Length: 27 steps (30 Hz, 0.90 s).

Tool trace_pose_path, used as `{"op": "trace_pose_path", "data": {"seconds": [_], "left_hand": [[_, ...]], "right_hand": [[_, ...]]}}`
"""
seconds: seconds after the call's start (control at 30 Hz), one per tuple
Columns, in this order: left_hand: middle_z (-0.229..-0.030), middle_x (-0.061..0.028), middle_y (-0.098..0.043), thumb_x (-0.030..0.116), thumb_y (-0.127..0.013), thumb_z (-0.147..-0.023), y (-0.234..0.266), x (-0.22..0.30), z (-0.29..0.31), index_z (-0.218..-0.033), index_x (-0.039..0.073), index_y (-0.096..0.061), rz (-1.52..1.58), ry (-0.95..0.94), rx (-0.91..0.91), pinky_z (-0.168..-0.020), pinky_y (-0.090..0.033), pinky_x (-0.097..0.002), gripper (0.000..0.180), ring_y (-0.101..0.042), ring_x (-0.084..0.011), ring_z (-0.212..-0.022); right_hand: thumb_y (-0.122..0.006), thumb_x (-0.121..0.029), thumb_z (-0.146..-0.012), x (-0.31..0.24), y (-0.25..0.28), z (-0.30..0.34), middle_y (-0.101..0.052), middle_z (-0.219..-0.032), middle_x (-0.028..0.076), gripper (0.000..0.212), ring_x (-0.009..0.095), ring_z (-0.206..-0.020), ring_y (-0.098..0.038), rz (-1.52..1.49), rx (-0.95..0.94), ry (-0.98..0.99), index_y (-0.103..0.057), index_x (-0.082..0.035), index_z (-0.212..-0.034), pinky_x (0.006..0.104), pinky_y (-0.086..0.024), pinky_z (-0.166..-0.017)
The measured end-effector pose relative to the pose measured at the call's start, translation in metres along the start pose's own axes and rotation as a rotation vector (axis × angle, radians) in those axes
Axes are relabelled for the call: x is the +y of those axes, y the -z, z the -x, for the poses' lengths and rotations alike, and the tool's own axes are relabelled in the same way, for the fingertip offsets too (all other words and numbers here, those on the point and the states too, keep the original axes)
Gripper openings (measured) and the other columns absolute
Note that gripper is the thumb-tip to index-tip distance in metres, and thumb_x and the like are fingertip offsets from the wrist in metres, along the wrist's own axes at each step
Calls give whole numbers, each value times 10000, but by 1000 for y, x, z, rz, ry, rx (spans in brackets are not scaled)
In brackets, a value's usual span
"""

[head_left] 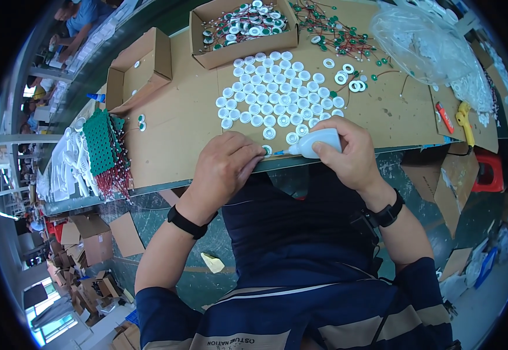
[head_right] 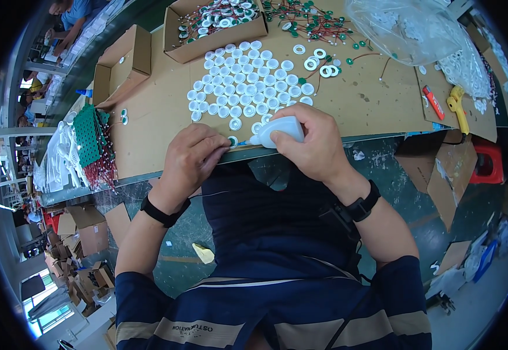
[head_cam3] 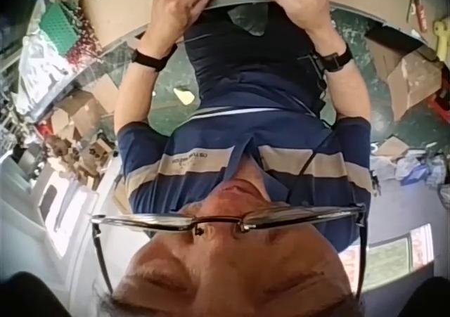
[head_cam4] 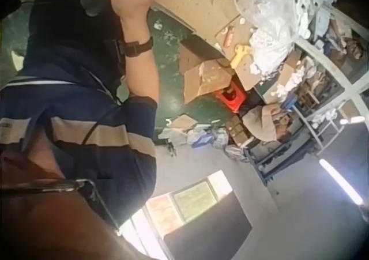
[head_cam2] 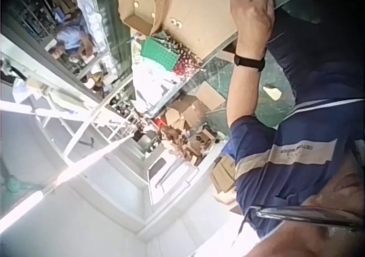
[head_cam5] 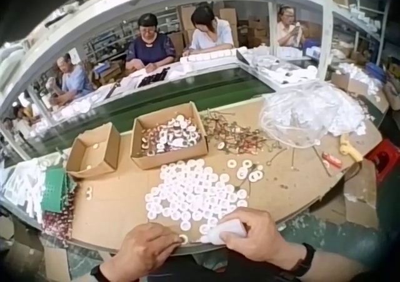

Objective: The person picks up a circuit board and a white plastic cap, fits them together, and applies glue from a bottle to secure the assembly. They repeat this process for several units, placing each finished piece on the table before finally gathering them together.

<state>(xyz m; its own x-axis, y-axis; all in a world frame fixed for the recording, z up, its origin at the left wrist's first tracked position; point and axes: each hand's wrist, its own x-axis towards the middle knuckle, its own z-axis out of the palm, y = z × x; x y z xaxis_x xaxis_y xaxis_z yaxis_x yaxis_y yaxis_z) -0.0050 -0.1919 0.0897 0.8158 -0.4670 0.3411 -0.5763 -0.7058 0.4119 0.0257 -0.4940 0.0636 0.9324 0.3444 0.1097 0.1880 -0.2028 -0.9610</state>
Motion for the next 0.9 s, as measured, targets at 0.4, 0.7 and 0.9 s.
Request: {"op": "trace_pose_path", "data": {"seconds": [0.4, 0.7, 0.9], "left_hand": [[-1061, -108, -763, 24, -826, -908, 7, -3, -4, -1104, 51, -813, -39, -95, -88, -929, -611, -461, 198, -735, -326, -1043], [-1034, -97, -717, 63, -754, -951, 30, 0, -6, -1085, 63, -798, -180, -112, -214, -1010, -600, -427, 142, -720, -312, -1103], [-1035, -90, -724, 71, -771, -932, 49, -13, 7, -1089, 69, -799, -199, -85, -264, -1028, -598, -433, 159, -720, -312, -1107]], "right_hand": [[-792, -160, -1099, 43, 96, 19, -799, -1323, 100, 431, 147, -1103, -735, -487, 374, -46, -729, 31, -1480, 314, -582, -918], [-743, -197, -1144, 64, 129, 33, -755, -1407, 96, 476, 148, -1201, -689, -518, 530, -101, -662, 30, -1554, 314, -524, -963], [-751, -207, -1142, 66, 124, 27, -754, -1410, 99, 477, 148, -1203, -683, -504, 512, -86, -668, 32, -1546, 316, -516, -966]]}}
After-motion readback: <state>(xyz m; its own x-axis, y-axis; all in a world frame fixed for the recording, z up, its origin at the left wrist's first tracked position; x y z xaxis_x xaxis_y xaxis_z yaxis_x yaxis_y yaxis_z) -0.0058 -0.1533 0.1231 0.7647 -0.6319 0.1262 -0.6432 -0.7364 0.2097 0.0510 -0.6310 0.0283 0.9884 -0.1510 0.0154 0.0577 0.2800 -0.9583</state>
